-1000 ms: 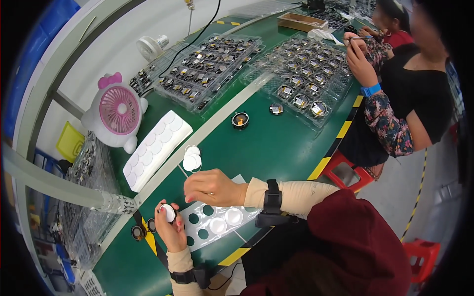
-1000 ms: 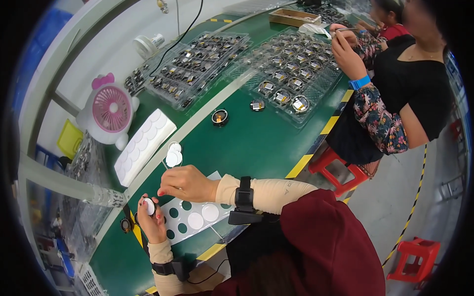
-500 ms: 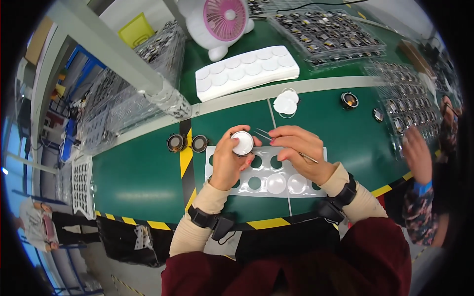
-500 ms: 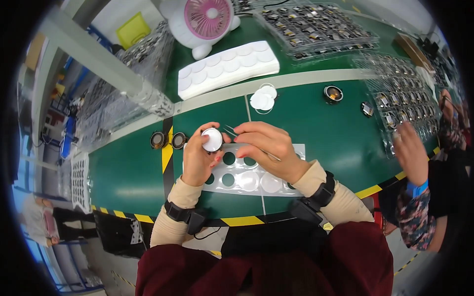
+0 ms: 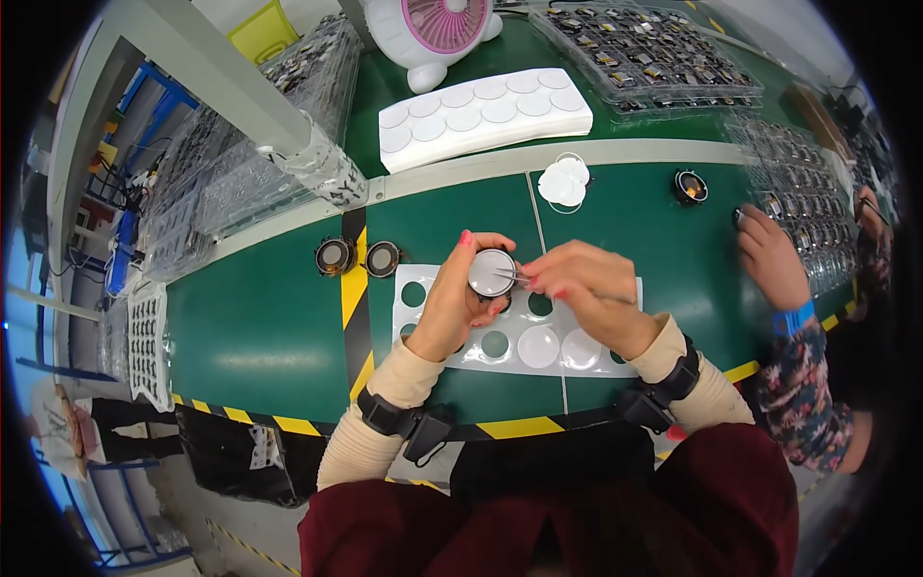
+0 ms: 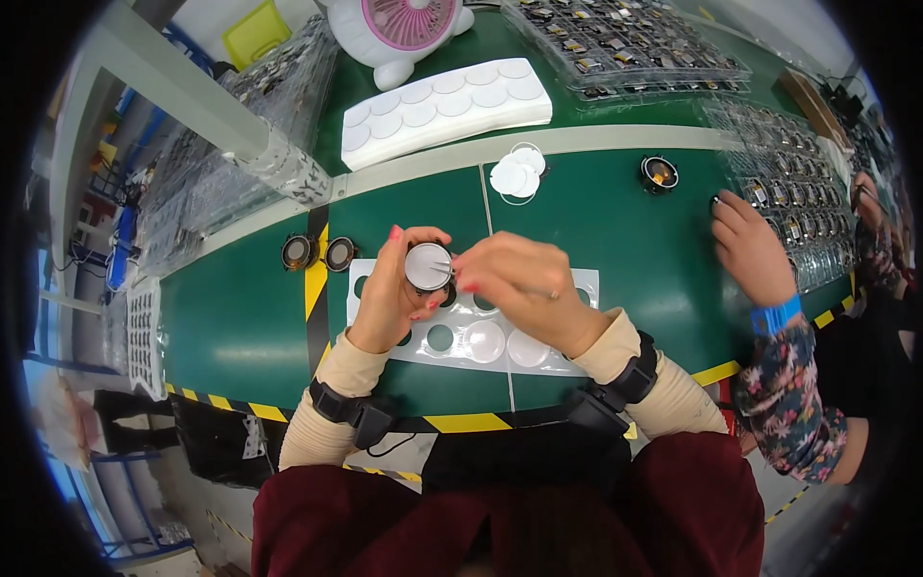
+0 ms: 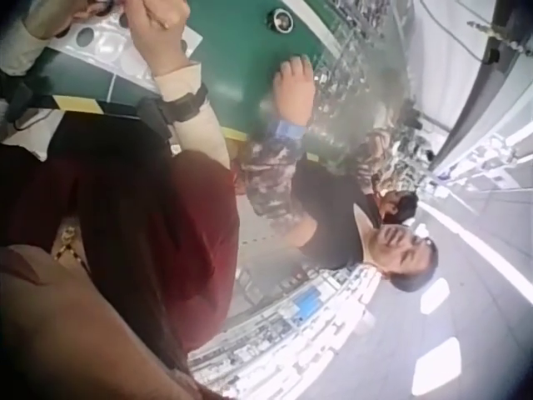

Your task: The person picks up a watch case, peels a white sticker from a sheet, and presses it onto the case. They then use tweezers to remove a protective film from the sticker before setting the case aside on the workbench.

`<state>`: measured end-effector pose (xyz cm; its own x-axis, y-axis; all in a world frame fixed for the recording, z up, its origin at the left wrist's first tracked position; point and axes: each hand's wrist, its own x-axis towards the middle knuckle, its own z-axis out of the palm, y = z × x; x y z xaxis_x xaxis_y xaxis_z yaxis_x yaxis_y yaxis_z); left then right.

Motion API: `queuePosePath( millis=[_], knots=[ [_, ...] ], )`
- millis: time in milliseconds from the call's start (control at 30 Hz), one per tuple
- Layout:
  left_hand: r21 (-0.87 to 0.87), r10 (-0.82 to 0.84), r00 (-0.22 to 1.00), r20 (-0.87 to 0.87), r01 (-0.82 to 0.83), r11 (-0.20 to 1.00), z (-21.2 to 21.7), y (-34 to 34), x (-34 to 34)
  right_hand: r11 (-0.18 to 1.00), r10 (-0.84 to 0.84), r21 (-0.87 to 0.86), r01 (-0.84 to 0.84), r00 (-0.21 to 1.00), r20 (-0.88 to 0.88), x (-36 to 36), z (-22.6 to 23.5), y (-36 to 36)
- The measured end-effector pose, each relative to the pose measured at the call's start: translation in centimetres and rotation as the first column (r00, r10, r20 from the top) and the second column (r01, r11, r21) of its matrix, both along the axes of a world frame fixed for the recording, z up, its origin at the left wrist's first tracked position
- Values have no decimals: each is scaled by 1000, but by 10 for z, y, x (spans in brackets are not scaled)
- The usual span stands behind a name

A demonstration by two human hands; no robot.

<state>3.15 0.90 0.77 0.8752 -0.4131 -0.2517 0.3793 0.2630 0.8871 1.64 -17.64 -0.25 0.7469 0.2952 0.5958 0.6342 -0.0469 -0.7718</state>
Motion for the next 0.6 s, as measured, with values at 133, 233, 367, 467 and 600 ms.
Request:
queuePosePath(
  millis=[133,233,367,467,600],
  knots=[
    [50,-133,990,36,131,990,-1,6,1,951,112,308,31,894,-435,4,1,-2],
    [-6,-194,980,40,194,981,2,6,0,894,211,438,100,767,-606,7,1,-1],
    [-64,-199,980,-2,199,978,4,6,0,843,291,512,163,663,-690,9,-3,2],
    [-115,-197,979,-56,189,975,4,5,1,817,331,547,184,627,-705,10,-3,2],
    [-161,-146,979,-144,123,979,4,7,2,804,419,589,80,626,-657,6,-2,1]
  ],
)
